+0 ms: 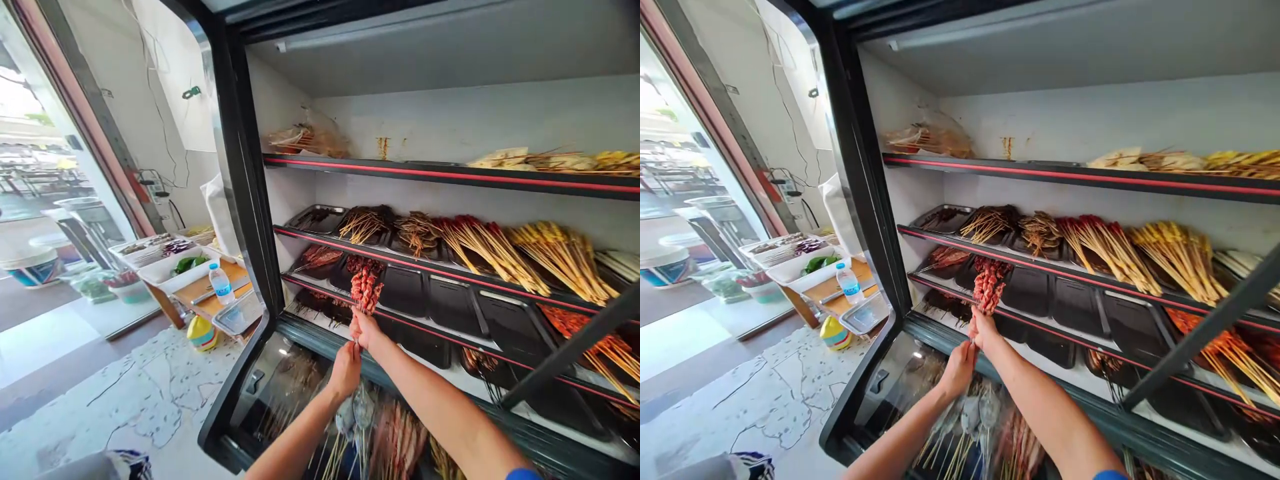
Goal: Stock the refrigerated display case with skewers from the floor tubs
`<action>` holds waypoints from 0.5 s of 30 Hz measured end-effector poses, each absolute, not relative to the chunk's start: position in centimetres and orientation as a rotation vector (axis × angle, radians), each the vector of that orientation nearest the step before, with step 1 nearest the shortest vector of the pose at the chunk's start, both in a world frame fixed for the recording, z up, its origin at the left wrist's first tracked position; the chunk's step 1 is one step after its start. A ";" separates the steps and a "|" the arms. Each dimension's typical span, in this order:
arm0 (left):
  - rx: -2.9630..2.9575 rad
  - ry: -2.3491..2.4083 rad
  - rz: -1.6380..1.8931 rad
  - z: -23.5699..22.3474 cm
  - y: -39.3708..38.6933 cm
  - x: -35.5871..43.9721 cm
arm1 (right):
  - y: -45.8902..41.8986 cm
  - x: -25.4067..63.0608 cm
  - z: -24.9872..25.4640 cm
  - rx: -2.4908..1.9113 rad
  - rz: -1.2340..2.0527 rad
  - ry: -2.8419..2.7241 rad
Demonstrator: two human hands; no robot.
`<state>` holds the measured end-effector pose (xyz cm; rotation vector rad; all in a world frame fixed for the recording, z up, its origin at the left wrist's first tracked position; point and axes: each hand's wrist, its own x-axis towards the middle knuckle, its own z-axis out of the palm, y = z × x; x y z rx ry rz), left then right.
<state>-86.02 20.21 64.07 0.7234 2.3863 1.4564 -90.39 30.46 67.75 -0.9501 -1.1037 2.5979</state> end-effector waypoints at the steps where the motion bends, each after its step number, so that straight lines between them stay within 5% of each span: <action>1: 0.742 2.471 1.381 64.7 20.8 -87.6 | 31.1 -92.1 68.1 -0.936 2.619 -1.108; 15: 0.954 2.797 0.844 71.4 27.5 -103.0 | 39.1 -107.5 70.7 -0.547 2.631 -1.397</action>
